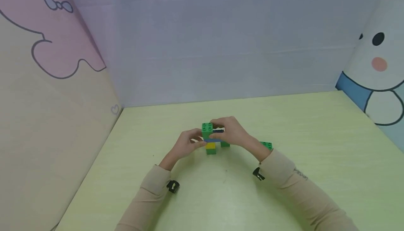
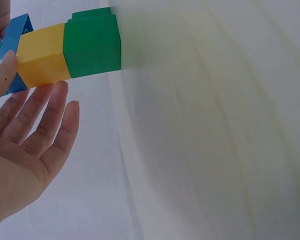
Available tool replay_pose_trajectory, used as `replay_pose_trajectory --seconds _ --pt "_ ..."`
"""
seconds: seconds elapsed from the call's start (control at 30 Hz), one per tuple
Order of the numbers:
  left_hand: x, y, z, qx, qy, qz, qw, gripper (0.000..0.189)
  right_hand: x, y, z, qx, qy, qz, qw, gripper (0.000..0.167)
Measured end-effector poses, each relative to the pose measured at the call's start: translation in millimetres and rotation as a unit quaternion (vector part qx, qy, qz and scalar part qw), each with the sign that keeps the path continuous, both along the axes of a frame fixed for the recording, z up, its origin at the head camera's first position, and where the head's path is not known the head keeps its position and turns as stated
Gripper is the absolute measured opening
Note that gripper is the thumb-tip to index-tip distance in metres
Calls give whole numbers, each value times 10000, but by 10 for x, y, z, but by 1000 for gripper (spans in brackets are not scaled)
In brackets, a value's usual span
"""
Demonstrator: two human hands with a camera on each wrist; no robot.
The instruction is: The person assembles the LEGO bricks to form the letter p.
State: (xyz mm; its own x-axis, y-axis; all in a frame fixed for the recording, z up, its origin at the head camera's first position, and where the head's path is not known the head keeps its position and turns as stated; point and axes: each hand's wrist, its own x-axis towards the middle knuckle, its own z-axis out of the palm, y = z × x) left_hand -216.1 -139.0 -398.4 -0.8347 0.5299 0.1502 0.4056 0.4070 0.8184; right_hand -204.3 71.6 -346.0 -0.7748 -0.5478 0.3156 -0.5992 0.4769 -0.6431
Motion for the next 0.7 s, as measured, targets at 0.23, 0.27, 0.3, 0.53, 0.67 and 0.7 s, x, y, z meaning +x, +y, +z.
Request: replay_pose_trajectory --seconds 0.23,0.27,0.3,0.53,0.67,0.7 --pt "-8 32 4 -88 -33 29 10000 32 41 110 33 -85 -317 -173 9993 47" --pt "-11 34 0 -102 -33 44 9999 32 42 128 34 -109 -380 -207 9990 49" --pt "-14 36 -5 -115 -28 60 9999 32 44 144 37 -141 -451 -250 9986 49" --pt "-5 56 8 -242 -33 197 9995 31 40 251 41 -336 -620 -495 9963 45" --pt "-1 51 24 -260 -72 214 9994 31 46 323 34 -326 -590 -625 9958 41" --pt "1 53 30 -263 -71 214 9994 31 47 342 29 -326 -566 -640 9958 40"
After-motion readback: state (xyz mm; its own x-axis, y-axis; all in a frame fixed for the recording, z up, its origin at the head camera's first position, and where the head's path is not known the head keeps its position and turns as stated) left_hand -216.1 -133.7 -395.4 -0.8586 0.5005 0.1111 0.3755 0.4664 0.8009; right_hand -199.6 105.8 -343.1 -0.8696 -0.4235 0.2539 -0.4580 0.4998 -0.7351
